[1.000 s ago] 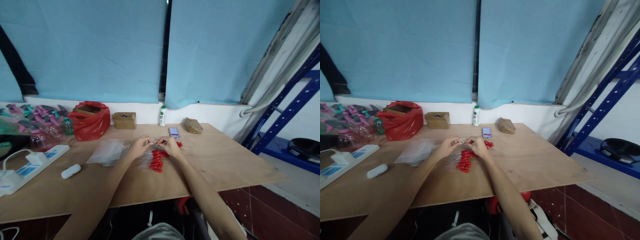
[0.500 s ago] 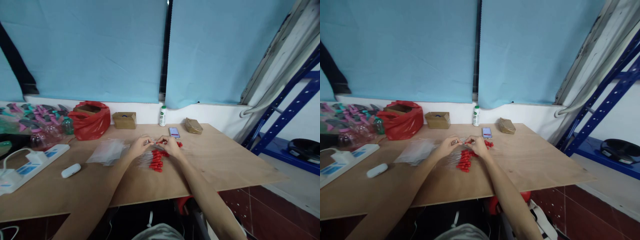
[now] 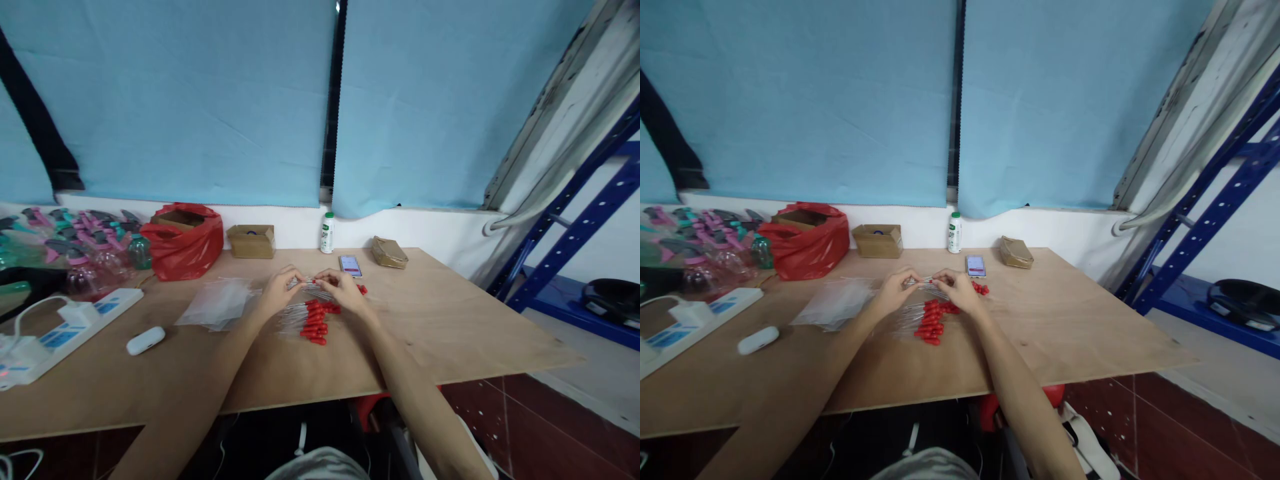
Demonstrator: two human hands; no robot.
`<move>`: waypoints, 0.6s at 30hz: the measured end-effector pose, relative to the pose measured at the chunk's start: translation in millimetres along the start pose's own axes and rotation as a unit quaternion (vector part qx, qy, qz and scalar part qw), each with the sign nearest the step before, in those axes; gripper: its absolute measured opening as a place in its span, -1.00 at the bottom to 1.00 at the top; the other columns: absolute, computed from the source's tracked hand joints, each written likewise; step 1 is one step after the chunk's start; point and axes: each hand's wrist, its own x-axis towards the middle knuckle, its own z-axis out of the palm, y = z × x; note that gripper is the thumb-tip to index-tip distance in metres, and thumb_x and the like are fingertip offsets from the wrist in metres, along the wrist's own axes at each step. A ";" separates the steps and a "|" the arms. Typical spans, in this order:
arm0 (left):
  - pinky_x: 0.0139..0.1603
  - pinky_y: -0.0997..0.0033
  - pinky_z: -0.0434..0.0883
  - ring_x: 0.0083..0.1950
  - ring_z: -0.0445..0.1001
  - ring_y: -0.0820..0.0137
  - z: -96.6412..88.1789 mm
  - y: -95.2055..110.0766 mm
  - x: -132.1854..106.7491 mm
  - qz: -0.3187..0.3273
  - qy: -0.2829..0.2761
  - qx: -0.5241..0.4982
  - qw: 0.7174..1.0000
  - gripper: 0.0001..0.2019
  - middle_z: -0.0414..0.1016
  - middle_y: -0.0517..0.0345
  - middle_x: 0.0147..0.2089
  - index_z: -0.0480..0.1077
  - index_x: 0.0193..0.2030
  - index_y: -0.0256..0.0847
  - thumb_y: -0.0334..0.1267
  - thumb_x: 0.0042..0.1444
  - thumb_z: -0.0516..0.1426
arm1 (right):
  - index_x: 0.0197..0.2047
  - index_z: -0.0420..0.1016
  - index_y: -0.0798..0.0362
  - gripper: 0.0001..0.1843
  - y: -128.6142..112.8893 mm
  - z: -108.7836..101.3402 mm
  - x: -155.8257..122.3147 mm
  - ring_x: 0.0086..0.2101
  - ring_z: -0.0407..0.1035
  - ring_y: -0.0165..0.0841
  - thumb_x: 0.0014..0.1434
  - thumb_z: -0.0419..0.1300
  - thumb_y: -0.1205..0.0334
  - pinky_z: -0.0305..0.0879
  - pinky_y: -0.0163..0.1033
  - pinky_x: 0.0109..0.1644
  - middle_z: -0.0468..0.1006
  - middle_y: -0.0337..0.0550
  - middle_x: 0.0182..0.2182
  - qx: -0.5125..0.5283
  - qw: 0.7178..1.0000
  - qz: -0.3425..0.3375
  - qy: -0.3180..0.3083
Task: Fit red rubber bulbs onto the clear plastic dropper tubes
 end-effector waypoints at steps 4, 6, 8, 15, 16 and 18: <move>-0.11 0.36 0.35 -0.18 0.46 0.34 0.0 0.5 -0.9 -0.013 0.000 0.001 1.000 -0.84 0.56 0.10 -0.21 0.53 -0.17 -0.18 -0.15 0.28 0.19 | -0.16 0.60 0.10 -0.65 2.8 1.3 1.4 -0.40 0.41 -0.36 0.20 0.29 -0.03 0.30 -0.29 -0.30 0.58 -0.18 -0.41 0.064 0.997 0.034 -0.007; -0.09 0.35 0.36 -0.17 0.48 0.33 -0.2 1.0 -1.5 -0.027 -0.021 -0.003 0.999 -0.78 0.58 0.10 -0.19 0.53 -0.12 -0.17 -0.12 0.33 0.13 | -0.19 0.61 0.11 -0.65 3.7 1.8 2.1 -0.42 0.39 -0.38 0.17 0.32 -0.03 0.29 -0.29 -0.32 0.56 -0.19 -0.44 0.070 0.997 0.034 0.012; -0.09 0.35 0.37 -0.17 0.50 0.32 -0.3 0.9 -1.9 -0.039 -0.048 -0.007 0.998 -0.73 0.59 0.11 -0.20 0.55 -0.10 -0.16 -0.09 0.37 0.07 | -0.18 0.62 0.11 -0.65 4.4 1.7 2.6 -0.43 0.38 -0.39 0.13 0.35 -0.02 0.28 -0.30 -0.33 0.56 -0.20 -0.44 0.071 0.996 0.031 0.033; -0.06 0.34 0.37 -0.17 0.50 0.32 -0.8 -2.3 -0.4 -0.022 -0.014 0.001 1.000 -0.77 0.61 0.08 -0.18 0.58 -0.13 -0.17 -0.13 0.32 0.14 | -0.12 0.60 0.11 -0.61 0.3 -1.3 2.2 -0.37 0.48 -0.36 0.09 0.39 0.01 0.36 -0.28 -0.26 0.63 -0.14 -0.36 0.134 0.988 0.071 0.021; -0.06 0.34 0.37 -0.17 0.49 0.33 -1.2 -2.4 -0.2 -0.020 -0.010 0.004 1.000 -0.78 0.61 0.09 -0.18 0.58 -0.13 -0.16 -0.13 0.32 0.14 | -0.13 0.60 0.11 -0.62 -0.7 -1.2 2.1 -0.37 0.48 -0.36 0.09 0.39 0.00 0.36 -0.28 -0.26 0.64 -0.14 -0.37 0.136 0.988 0.073 0.018; -0.05 0.34 0.37 -0.18 0.49 0.33 -2.0 -2.5 -0.3 -0.019 -0.010 0.009 1.000 -0.78 0.61 0.09 -0.19 0.58 -0.15 -0.17 -0.13 0.32 0.14 | -0.16 0.60 0.11 -0.63 -1.4 -0.1 1.8 -0.37 0.49 -0.36 0.09 0.39 0.00 0.37 -0.28 -0.25 0.63 -0.14 -0.38 0.139 0.988 0.072 0.015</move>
